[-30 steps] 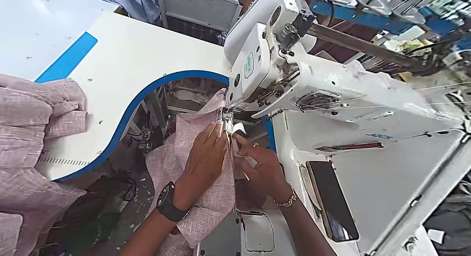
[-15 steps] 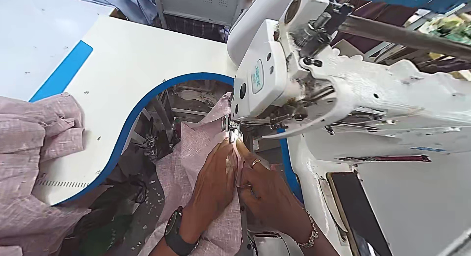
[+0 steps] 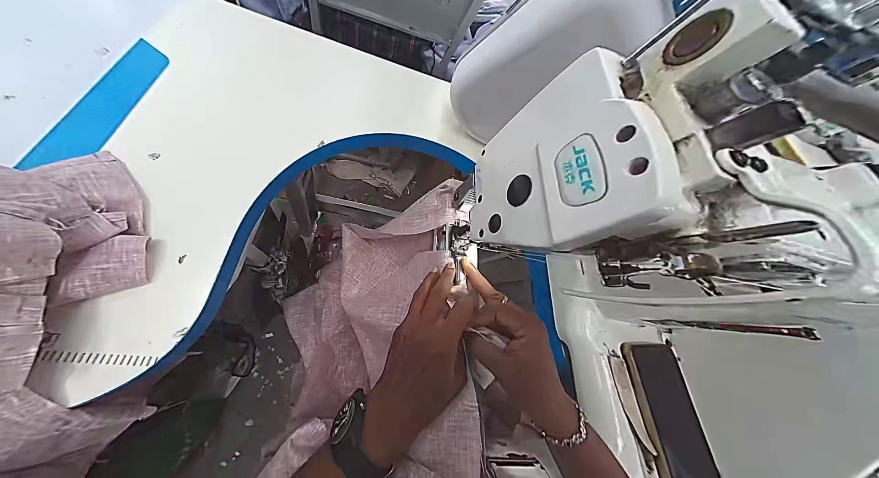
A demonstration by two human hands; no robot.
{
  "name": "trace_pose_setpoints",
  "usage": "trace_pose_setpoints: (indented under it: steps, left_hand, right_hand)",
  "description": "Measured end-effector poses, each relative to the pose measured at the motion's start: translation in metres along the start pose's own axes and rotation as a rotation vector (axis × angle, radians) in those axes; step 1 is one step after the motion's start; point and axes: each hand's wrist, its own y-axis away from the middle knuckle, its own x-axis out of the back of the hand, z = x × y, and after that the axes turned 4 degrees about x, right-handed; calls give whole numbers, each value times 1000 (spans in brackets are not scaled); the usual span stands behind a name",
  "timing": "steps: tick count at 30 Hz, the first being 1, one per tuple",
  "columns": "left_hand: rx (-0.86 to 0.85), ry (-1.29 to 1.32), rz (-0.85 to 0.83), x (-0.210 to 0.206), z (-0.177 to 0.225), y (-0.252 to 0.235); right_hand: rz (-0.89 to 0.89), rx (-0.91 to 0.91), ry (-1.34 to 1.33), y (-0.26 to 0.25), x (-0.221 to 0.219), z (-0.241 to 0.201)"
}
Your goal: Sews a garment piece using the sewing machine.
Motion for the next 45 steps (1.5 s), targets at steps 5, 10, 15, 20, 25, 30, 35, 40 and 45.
trace_pose_setpoints:
  steps: [5, 10, 15, 20, 25, 30, 35, 40, 45]
  left_hand:
    - [2, -15, 19, -1, -2, -6]
    - [43, 64, 64, -6, -4, -15]
    - [198, 129, -35, 19, 10, -4]
    - [466, 80, -360, 60, 55, 51]
    - [149, 196, -23, 32, 40, 70]
    - [177, 349, -123, 29, 7, 61]
    - [257, 491, -144, 20, -6, 34]
    - [301, 492, -58, 9, -7, 13]
    - [359, 270, -116, 31, 24, 30]
  right_hand:
    - [52, 79, 209, 3, -8, 0]
    - [185, 247, 590, 5, -29, -9]
    - [185, 260, 895, 32, -9, -37]
    - [20, 296, 1205, 83, 55, -68]
    - [-177, 402, 1205, 75, 10, -97]
    - [-129, 175, 1037, 74, -40, -84]
    - [-106, 129, 1056, 48, -41, -79]
    - [-12, 167, 869, 34, -30, -53]
    - [68, -5, 576, 49, 72, -71]
